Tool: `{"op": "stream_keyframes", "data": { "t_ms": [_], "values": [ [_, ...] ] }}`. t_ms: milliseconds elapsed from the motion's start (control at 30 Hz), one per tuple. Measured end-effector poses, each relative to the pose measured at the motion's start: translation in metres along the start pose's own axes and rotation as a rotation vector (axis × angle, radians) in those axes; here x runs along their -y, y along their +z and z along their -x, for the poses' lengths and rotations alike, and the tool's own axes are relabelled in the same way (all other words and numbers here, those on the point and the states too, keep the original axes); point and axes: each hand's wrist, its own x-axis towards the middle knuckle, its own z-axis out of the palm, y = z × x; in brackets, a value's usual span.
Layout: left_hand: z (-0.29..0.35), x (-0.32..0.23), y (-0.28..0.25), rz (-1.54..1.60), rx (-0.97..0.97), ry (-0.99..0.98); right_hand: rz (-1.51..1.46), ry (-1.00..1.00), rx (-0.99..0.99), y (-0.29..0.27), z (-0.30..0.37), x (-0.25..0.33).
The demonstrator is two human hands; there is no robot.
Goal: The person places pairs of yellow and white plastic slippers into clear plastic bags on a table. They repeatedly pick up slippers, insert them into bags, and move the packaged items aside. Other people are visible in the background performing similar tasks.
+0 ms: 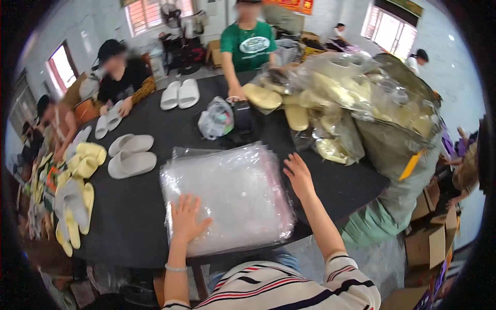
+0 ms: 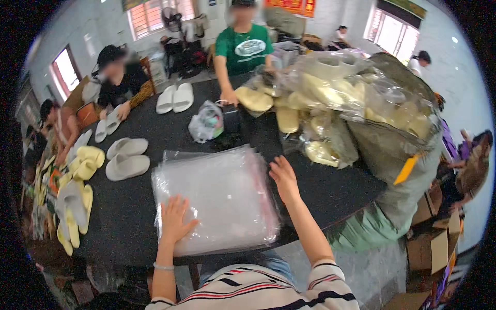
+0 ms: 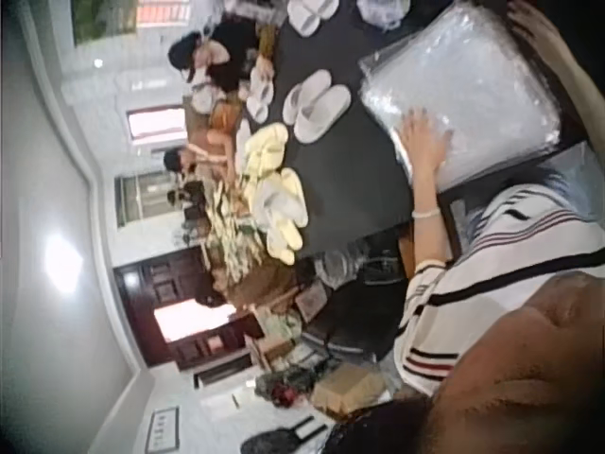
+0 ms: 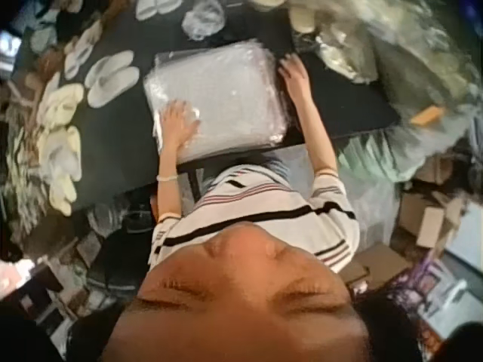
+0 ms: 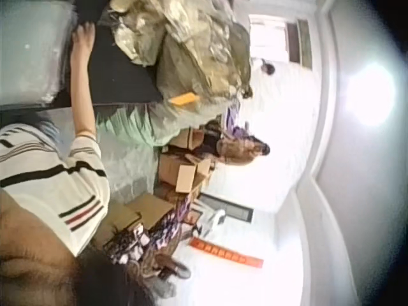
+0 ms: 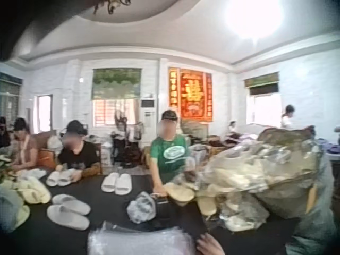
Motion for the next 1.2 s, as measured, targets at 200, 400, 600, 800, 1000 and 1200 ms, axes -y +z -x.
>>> {"op": "stream_keyframes", "data": {
  "t_ms": [200, 400, 600, 800, 1000, 1200],
  "values": [
    [-0.005, 0.001, 0.003, 0.005, -0.013, 0.016, -0.561, 0.191, -0.308, -0.061, -0.104, -0.007],
    [-0.009, -0.002, 0.005, -0.003, -0.012, 0.020, -0.438, 0.127, -0.227, -0.071, -0.158, -0.004],
    [-0.004, 0.002, 0.005, -0.024, -0.020, 0.000, -0.173, -0.225, -0.190, -0.039, -0.128, 0.057],
    [-0.005, -0.001, 0.005, -0.052, -0.026, 0.019, 0.015, -0.399, 0.028, -0.017, -0.085, 0.131],
    [-0.007, -0.001, 0.007, -0.051, -0.026, 0.008, 0.027, -0.422, 0.406, 0.046, 0.000, 0.168],
    [-0.008, 0.002, 0.008, -0.050, -0.043, 0.024, -0.106, -0.414, 0.692, 0.100, 0.073, 0.173]
  ]
}}
